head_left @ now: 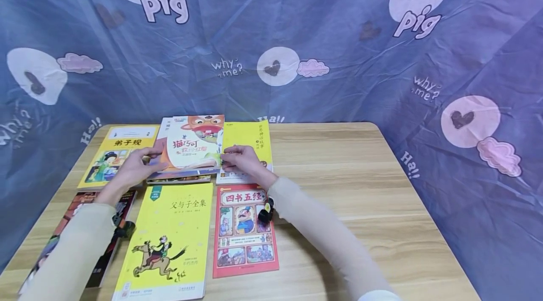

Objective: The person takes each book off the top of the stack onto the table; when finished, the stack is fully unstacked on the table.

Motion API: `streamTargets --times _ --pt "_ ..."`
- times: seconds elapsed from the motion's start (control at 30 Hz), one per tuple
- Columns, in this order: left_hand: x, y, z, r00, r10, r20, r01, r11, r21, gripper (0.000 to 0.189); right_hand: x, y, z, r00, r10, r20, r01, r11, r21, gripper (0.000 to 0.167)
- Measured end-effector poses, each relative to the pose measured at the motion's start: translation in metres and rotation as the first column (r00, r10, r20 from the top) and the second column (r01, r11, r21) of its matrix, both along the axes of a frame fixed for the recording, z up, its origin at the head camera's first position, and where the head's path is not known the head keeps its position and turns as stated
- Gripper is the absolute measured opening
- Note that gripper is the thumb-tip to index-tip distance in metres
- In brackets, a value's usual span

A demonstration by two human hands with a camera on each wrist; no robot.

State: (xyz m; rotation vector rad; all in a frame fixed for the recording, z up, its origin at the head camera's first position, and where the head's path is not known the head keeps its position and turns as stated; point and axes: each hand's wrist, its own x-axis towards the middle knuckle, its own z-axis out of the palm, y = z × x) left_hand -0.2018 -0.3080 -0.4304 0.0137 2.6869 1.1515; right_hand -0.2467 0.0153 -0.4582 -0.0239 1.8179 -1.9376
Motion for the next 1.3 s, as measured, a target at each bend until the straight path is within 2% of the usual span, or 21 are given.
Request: streamTargets --times 0.3,0.53,0.63,0.83,1.0,1.3 --pt "0.001 0.003 0.002 1.000 -0.007 0.007 0.008 0.999 -0.036 0.082 -0.004 -0.021 0.000 0.999 -0.040 0.012 0.039 0.999 0.023 0.049" --pt "-0.001 -0.002 0.000 1.000 0.001 -0.017 -0.002 0.999 -0.053 0.082 -0.003 -0.019 0.006 0.997 -0.068 0.024 0.066 0.997 0.047 0.057" --pt "-0.002 -0.003 -0.001 0.999 0.021 -0.031 -0.023 0.998 -0.060 0.078 -0.002 -0.012 0.006 0.997 -0.065 0.043 0.064 0.998 0.026 0.059" --pt "0.000 -0.007 -0.005 0.998 0.067 0.004 -0.066 0.995 -0.079 0.075 0.000 0.003 0.008 0.995 -0.076 0.057 0.078 0.996 -0.035 0.057" --pt "0.000 -0.006 -0.006 0.998 0.062 -0.005 -0.063 0.996 -0.067 0.074 0.006 0.022 0.013 0.996 -0.086 0.023 0.088 0.993 -0.083 0.054" --pt "-0.001 -0.007 -0.002 0.999 0.048 0.005 -0.048 0.998 -0.042 0.074 0.015 0.078 0.032 0.993 -0.114 -0.043 0.110 0.991 -0.073 0.061"
